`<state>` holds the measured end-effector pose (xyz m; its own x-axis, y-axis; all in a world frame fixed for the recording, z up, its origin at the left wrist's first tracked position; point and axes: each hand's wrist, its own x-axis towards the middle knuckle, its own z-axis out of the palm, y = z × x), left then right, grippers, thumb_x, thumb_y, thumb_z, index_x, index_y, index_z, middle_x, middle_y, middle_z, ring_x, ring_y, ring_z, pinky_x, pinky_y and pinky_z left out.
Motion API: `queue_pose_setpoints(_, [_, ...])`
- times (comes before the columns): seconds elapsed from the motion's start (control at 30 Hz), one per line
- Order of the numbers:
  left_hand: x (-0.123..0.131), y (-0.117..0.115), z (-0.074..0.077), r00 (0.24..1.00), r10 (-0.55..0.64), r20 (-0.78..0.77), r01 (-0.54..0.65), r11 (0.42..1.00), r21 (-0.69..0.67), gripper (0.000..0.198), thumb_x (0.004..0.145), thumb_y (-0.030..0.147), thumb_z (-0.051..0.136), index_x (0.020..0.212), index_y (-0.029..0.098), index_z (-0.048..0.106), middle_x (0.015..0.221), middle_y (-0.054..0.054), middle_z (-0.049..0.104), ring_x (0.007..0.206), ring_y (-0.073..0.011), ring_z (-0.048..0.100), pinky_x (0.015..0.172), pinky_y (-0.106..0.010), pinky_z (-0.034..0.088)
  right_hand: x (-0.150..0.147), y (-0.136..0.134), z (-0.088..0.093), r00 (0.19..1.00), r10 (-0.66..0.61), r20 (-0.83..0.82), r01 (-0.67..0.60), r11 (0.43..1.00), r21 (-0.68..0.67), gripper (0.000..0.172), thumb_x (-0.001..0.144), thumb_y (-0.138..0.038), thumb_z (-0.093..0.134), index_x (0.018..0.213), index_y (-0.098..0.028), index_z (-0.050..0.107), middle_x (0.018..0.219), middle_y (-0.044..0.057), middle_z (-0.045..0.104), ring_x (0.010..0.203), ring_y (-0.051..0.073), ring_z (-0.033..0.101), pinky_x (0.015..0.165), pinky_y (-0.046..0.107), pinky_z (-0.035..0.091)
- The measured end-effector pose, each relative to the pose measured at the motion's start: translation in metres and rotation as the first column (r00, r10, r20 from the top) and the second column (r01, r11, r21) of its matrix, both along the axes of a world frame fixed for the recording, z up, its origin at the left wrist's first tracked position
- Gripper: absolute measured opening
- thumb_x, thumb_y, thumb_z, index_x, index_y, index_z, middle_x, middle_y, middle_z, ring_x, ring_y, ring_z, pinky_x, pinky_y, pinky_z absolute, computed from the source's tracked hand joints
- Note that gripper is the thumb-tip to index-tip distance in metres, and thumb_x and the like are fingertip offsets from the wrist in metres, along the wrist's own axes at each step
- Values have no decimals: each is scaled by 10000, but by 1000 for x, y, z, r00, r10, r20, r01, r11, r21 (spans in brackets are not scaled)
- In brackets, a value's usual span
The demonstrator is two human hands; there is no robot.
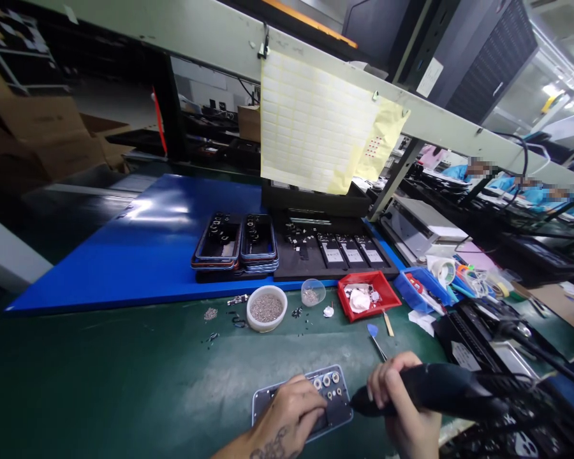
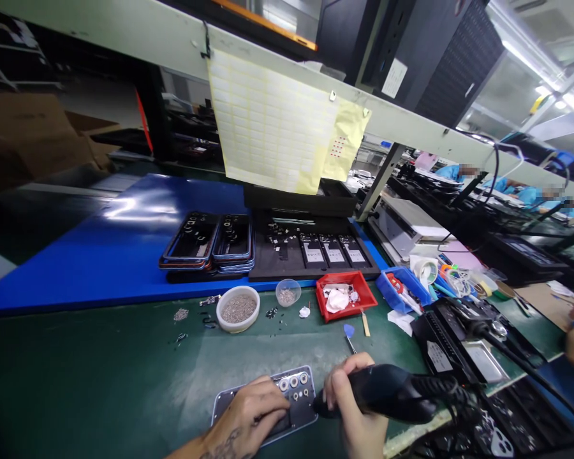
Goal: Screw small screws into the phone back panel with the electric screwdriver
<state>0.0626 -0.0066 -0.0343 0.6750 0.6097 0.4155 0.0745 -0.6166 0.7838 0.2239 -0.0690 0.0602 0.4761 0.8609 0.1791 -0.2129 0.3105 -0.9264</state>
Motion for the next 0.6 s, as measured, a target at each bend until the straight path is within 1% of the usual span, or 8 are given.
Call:
queue_pose_setpoints(0.1, [0, 0, 2, 1000, 20, -5, -20, 999, -27, 128, 765, 35, 656, 779, 156, 694, 738, -37, 710, 715, -169, 618, 679, -244, 460, -5, 3, 5, 995, 66, -72, -59, 993, 99, 158, 891, -273, 606, 762, -217, 535, 520, -65, 502, 459, 84, 447, 499, 243, 366])
queue_pose_setpoints(0.2, [1, 0, 4, 999, 40, -15, -41, 998, -51, 124, 721, 28, 721, 740, 148, 694, 706, -30, 711, 699, -165, 623, 663, -231, 453, -12, 8, 6, 988, 106, -115, -88, 984, 153, 147, 907, -257, 576, 770, -218, 541, 518, -67, 485, 442, 82, 445, 475, 238, 353])
queue_pose_setpoints(0.3, [2, 0, 3, 998, 57, -23, -58, 996, -72, 139, 692, 28, 754, 736, 149, 702, 695, -20, 713, 693, -162, 626, 651, -221, 451, -17, 13, 4, 986, 126, -113, -106, 981, 165, 133, 915, -253, 561, 787, -220, 545, 523, -65, 489, 449, 87, 464, 478, 236, 371])
queue_pose_setpoints(0.43, [3, 0, 1, 997, 76, -30, -78, 992, -97, 146, 670, 38, 779, 734, 149, 710, 697, -20, 715, 691, -158, 624, 643, -212, 445, -19, 14, 1, 983, 127, -133, -107, 983, 149, 132, 916, -258, 566, 792, -218, 541, 528, -66, 498, 454, 86, 459, 486, 230, 378])
queue_pose_setpoints(0.5, [2, 0, 2, 997, 70, -34, -73, 992, -101, 137, 673, 35, 773, 732, 142, 713, 690, -28, 713, 676, -156, 617, 637, -211, 440, -19, 14, -1, 982, 128, -141, -108, 984, 142, 142, 922, -256, 558, 787, -217, 534, 532, -67, 500, 462, 84, 462, 492, 230, 376])
queue_pose_setpoints(0.6, [1, 0, 4, 998, 50, -45, -54, 993, -104, 102, 716, 34, 727, 733, 133, 708, 693, -40, 707, 676, -156, 611, 642, -212, 434, -18, 13, -3, 981, 133, -144, -112, 983, 144, 150, 929, -249, 543, 784, -215, 526, 536, -71, 491, 463, 83, 460, 499, 233, 387])
